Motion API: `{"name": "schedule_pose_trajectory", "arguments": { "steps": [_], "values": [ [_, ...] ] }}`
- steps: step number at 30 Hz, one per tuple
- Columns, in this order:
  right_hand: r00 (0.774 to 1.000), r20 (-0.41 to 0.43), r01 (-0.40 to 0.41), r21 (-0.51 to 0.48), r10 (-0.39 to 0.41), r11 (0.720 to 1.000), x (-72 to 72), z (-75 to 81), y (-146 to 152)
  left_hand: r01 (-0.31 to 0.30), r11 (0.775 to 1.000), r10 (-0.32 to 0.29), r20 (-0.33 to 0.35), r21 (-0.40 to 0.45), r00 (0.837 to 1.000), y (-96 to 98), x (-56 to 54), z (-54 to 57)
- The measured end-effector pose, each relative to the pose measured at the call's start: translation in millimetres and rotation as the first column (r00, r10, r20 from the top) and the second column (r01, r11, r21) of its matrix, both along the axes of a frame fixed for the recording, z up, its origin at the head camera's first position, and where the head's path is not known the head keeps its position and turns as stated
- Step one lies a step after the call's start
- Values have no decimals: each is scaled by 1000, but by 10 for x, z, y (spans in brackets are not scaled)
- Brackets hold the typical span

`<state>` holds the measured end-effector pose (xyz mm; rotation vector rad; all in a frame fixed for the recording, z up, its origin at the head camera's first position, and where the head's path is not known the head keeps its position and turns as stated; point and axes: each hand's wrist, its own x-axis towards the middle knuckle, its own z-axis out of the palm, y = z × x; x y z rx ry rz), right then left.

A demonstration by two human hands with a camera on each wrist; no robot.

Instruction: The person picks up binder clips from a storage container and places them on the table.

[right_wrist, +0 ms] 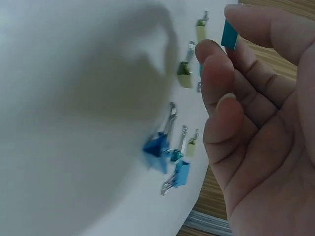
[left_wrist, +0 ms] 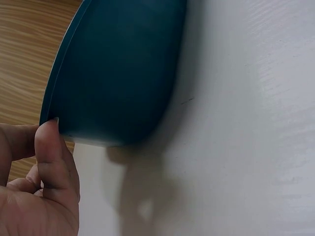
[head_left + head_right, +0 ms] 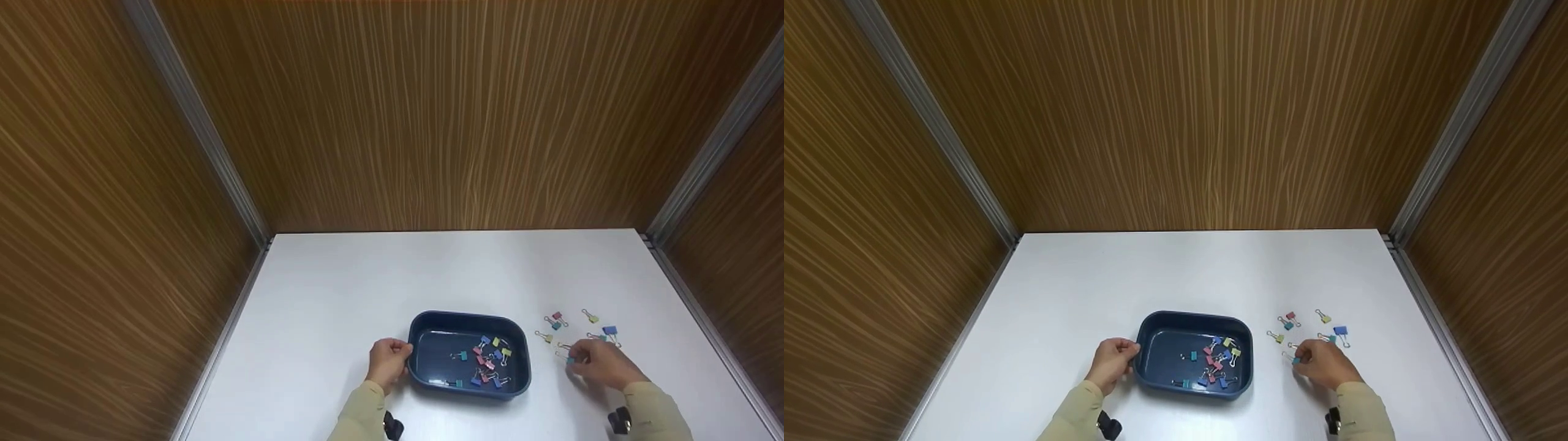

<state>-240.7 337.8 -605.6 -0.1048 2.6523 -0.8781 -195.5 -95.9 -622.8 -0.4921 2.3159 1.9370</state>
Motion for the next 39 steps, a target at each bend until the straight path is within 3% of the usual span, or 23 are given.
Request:
{"name": "schedule_pose_trajectory", "arguments": {
  "steps": [11, 21, 27, 35, 39],
  "values": [
    [999, -33, -8, 73, 10, 997, 56, -123, 36, -9, 1000, 9, 18, 6, 1000, 12, -1, 0],
    [997, -66, 31, 66, -26, 997, 61, -180, 62, -8, 1000, 8, 26, -5, 1000, 11, -5, 16],
    [986, -163, 52, 54, -43, 997, 96, -96, 34, 5, 1000, -5, 13, -17, 1000, 0, -11, 14],
    [978, -162, 125, -57, -133, 991, 123, 21, -133, 6, 1000, -6, 19, -9, 1000, 3, -22, 0],
    [971, -152, 157, -184, -186, 970, 129, 24, -296, -2, 1000, 2, 26, -11, 1000, 12, -16, -1]
  ]
}}
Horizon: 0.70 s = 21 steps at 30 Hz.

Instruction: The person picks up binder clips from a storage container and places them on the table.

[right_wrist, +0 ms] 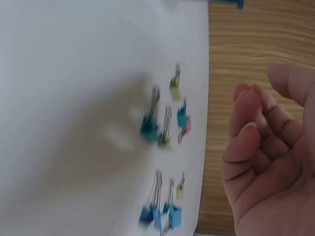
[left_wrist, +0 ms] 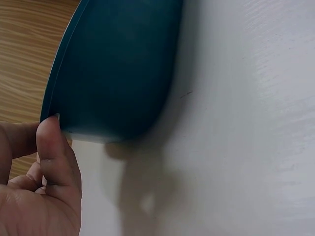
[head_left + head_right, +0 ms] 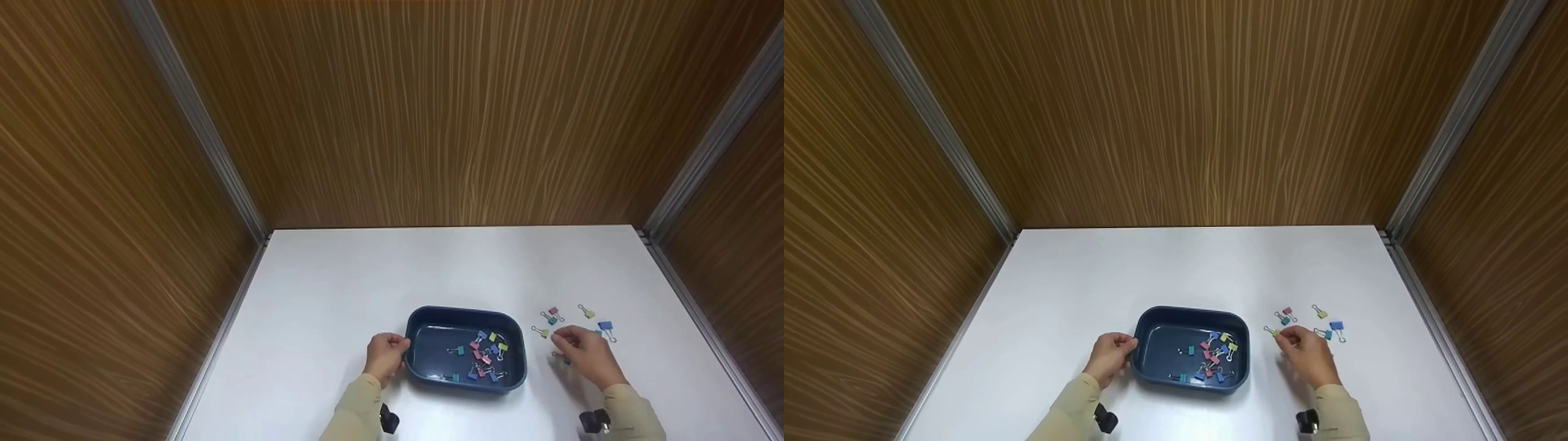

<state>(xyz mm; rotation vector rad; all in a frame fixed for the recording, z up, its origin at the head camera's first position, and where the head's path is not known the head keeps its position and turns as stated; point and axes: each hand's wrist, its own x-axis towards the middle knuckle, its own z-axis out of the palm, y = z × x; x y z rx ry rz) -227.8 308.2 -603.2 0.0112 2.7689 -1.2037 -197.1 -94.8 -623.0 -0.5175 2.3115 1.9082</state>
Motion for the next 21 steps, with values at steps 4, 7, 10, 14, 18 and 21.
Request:
{"name": "schedule_pose_trajectory", "arguments": {
  "steps": [4, 7, 10, 14, 18, 21],
  "values": [
    [999, 46, 27, -176, -20, 984, 4, -7, -190, -2, 1000, 2, 9, -5, 1000, -2, -3, 9],
    [994, 101, 67, -277, -40, 959, 22, -32, -333, 2, 1000, -2, 8, -5, 1000, -1, 7, 11],
    [988, 151, 92, -353, -41, 931, 46, -68, -466, 0, 1000, 0, 7, 1, 1000, -1, 26, 7],
    [980, 194, 126, -403, -49, 907, 81, -107, -594, -3, 1000, 3, 8, 8, 1000, -4, 30, -6],
    [973, 209, 175, -420, -93, 890, 92, -139, -649, 2, 1000, -3, 13, 16, 1000, -6, 5, -5],
    [971, 212, 195, -440, -110, 876, 75, -148, -680, 7, 1000, -8, 12, 21, 1000, -19, -19, 2]
  ]
}}
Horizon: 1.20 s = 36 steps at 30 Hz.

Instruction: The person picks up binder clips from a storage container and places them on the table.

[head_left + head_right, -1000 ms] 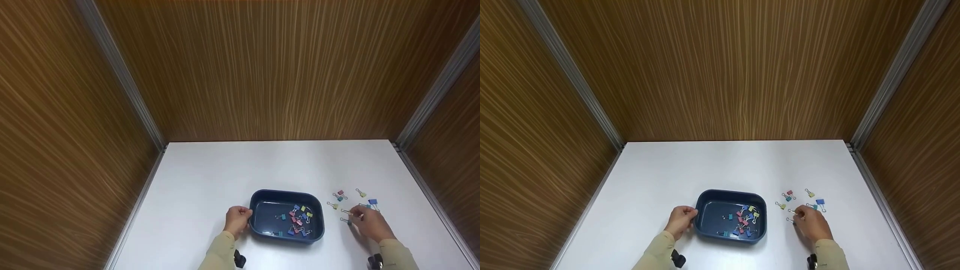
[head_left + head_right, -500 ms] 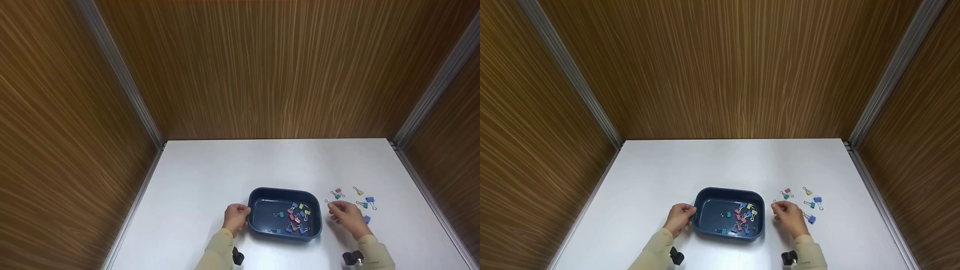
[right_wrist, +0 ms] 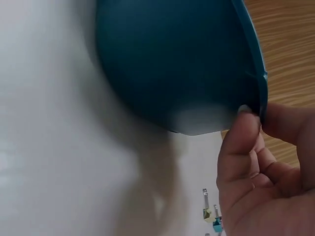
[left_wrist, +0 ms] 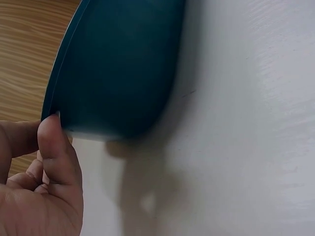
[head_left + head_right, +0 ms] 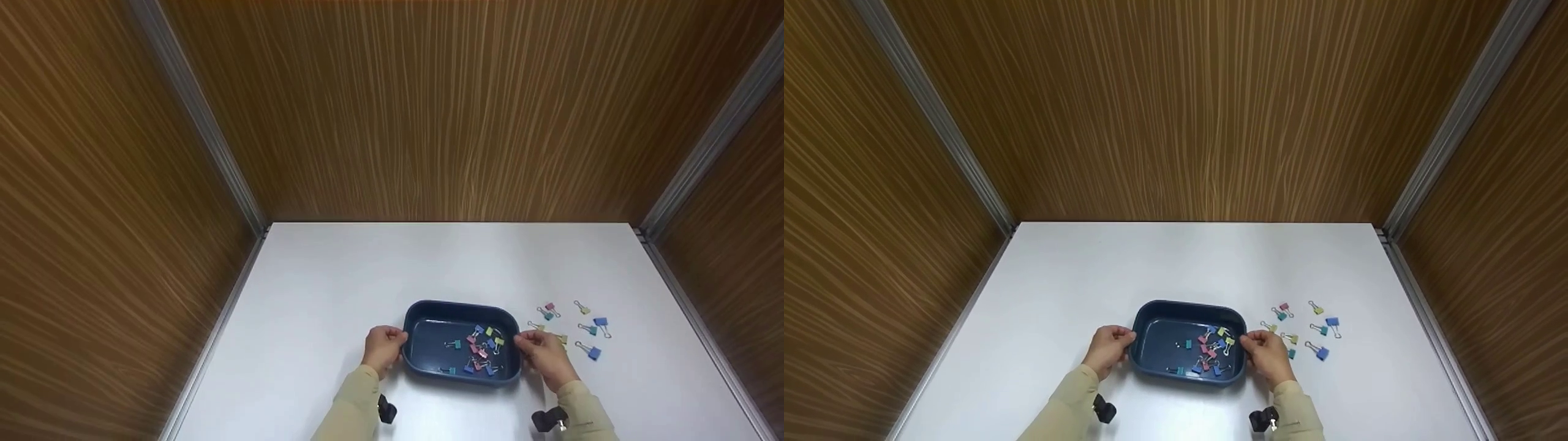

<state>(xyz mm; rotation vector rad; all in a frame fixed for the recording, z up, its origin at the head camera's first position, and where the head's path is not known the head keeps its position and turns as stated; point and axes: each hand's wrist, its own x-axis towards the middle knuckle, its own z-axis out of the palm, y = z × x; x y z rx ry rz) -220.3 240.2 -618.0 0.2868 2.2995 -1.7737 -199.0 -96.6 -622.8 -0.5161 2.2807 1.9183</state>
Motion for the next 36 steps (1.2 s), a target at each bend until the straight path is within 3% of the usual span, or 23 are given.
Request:
{"name": "schedule_pose_trajectory", "arguments": {
  "steps": [5, 10, 17, 26, 30, 32, 36],
  "values": [
    [1000, -24, 11, 4, -11, 1000, -49, 20, -16, 1, 1000, -1, -24, 16, 1000, 13, -49, -3],
    [999, -36, 16, 27, -15, 1000, -32, -29, -92, -15, 1000, 15, -5, 11, 1000, -33, 0, -35],
    [997, -36, 66, 57, -64, 996, 18, -81, -163, 9, 1000, -9, 14, 4, 1000, -92, 50, -66],
    [998, -62, 28, 89, -22, 996, -16, -13, -200, 1, 999, -1, -19, -39, 1000, -108, 76, -6],
    [999, -48, 11, 109, -5, 994, 3, 14, -174, 18, 995, -21, -38, -98, 999, -84, 102, 24],
    [999, -39, 5, 106, -1, 994, 15, 18, -160, 23, 984, -39, -90, -175, 995, -77, 111, 28],
    [999, -36, -2, 101, 6, 995, 32, 13, -138, -9, 929, -75, -215, -369, 974, -51, 112, 62]
  ]
}}
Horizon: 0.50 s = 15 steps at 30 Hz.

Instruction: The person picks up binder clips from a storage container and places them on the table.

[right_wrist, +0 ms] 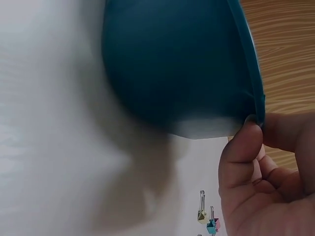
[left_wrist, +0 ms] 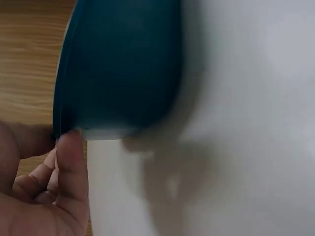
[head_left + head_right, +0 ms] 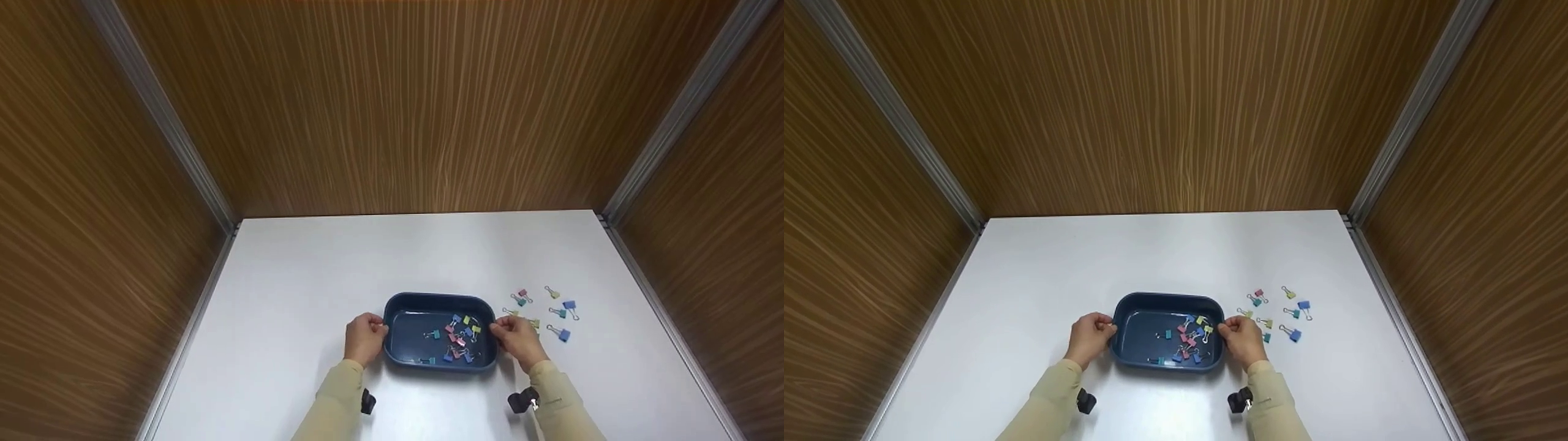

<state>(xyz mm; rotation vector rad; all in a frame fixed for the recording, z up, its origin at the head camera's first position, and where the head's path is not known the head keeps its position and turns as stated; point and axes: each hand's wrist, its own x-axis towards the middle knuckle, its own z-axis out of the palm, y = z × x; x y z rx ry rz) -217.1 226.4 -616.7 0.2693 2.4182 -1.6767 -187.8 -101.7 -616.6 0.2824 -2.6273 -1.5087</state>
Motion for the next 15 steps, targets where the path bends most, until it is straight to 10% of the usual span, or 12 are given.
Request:
{"name": "schedule_pose_trajectory", "arguments": {
  "steps": [7, 15],
  "values": [
    [1000, -18, -2, 0, 2, 1000, -11, 15, -11, 0, 981, -31, -155, -195, 987, 36, -116, 164],
    [1000, -10, -1, 16, 1, 1000, -6, 1, 6, 127, 966, -159, -133, -223, 978, 81, -285, 362]
  ]
}}
